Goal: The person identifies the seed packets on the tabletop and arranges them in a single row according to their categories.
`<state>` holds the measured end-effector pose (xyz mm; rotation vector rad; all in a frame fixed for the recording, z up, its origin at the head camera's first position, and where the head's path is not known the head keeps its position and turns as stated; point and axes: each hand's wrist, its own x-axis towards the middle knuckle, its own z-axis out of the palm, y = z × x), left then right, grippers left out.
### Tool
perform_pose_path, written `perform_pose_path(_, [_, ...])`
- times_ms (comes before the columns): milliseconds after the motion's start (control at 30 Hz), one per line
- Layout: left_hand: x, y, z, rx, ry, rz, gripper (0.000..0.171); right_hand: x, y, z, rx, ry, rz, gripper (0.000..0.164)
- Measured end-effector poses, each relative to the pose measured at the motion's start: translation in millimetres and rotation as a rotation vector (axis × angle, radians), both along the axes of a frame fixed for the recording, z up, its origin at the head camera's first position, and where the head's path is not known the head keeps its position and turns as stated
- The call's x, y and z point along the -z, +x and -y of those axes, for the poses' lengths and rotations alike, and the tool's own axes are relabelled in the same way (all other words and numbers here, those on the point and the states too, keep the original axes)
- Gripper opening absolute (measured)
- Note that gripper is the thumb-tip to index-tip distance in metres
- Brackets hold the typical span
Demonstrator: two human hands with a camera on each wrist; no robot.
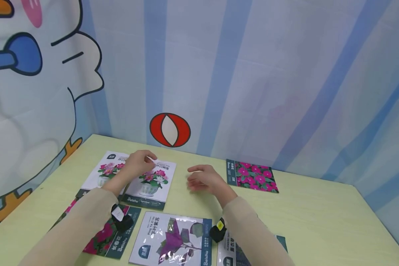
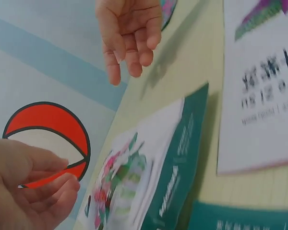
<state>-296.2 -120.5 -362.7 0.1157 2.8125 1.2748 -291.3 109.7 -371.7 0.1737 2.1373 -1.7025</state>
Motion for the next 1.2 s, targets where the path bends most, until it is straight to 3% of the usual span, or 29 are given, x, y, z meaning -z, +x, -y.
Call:
perform_pose_path(167, [1.1,-1.7,-8,0.013,0.383,0.301,0.041,-4.8,-2.9,-29,-0.033,0.079,-0.047,0.032])
perform_pose_path(267, [3.1,-1.6,-14,0.014,0.517,0.377,0.045,-7.9,-2.7,-47,-0.033,0.124,-0.069,0.032])
perform_pose_path(467, [7.4,-2.3,-29,0.041,0.593,0.432,0.045,-10.9,-0.6,-85,-0.027,0.153,-0.097,0.036])
perform_pose_path(700, [11.0,-1.6,-46,0.145,0.653,0.459,0.046,-10.6,0.6,-120,0.057,0.151,-0.112,0.04])
perform_pose_path(1033, [13.6,-6.2,-76,0.081,0.707,0.516,0.042,-11.5,-5.7,-151,0.217,0.173,-0.059,0.042])
perform_pose_path(1200, [12.4,-9.9,-90,0.059,0.721,0.525,0.041,-11.3,-5.9,-167,0.238,0.165,-0.06,0.046])
